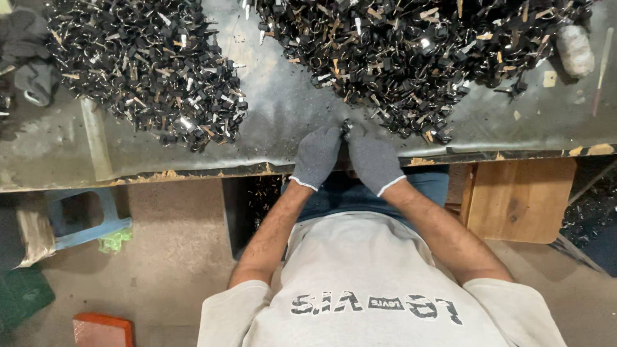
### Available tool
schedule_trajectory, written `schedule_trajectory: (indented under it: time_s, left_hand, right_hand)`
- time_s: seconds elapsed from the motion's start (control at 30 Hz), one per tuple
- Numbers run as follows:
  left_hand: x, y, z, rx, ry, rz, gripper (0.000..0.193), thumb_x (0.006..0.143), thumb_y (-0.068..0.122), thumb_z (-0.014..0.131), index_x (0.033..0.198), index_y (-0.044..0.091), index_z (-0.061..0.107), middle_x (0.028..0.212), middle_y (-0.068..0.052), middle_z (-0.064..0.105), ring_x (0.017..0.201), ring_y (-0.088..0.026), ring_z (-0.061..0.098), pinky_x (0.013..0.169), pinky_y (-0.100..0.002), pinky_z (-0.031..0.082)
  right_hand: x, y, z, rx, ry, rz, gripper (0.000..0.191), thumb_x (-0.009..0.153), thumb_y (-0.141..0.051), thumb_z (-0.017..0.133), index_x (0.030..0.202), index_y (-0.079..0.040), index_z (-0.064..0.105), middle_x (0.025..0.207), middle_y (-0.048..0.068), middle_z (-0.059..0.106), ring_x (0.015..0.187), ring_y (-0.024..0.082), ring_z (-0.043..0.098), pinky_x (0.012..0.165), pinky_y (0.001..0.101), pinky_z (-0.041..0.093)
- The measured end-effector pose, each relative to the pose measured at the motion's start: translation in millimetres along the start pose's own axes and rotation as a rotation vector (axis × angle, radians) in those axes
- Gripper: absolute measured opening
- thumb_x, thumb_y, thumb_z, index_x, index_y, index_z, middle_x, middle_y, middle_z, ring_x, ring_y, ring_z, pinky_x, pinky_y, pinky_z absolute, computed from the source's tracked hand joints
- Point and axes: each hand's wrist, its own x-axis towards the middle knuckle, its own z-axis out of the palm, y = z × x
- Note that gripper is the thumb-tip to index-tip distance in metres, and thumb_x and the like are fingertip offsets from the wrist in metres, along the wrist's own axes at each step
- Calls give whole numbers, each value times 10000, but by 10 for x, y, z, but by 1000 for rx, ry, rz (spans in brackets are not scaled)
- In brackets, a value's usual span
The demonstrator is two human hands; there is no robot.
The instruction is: The person wearing gray gloves picks small black plastic parts one at a time from a large pile on the workbench, briefly handles each part with both hands, and drops it into a bin below the bench edge. The person repeats this pick-and-drop cycle continuously across the episode.
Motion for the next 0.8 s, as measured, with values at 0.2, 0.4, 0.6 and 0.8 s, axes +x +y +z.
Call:
schedule_trajectory:
  time_s: [0.2,0.4,0.6,0.8]
  left_hand:
    - [-46,20,32,-11,12,-25,77,900,100,623,973,76,627,885,-140,642,817,-341,660,707,-457,530]
    - [-55,115,-64,-16,4,14,171,873,68,593,1040,46,623,973,-166,649,932,-378,659,811,-485,524]
    - [-104,105,-103,-249,150,-78,402,842,-7,541,1229,20,646,1080,-202,687,956,-410,659,825,-494,524]
    - [-122,56,-56,-193,52,-79,279,880,-3,583,1135,53,680,989,-176,686,919,-384,661,836,-492,527]
  right_hand:
    - [86,48,-77,246,-181,-2,503,940,-204,599,1364,48,502,1051,293,684,874,491,687,736,585,550]
    - [2,-18,-266,199,-23,-30,476,915,-167,615,1343,22,530,1090,287,680,944,480,684,760,566,567]
    - [-76,-104,-261,-12,-107,-118,306,918,-139,633,1195,-11,598,982,186,714,924,386,720,815,536,570]
    - [85,-187,-94,-55,-9,-67,312,892,-125,620,1159,34,604,988,236,702,854,403,716,702,497,590]
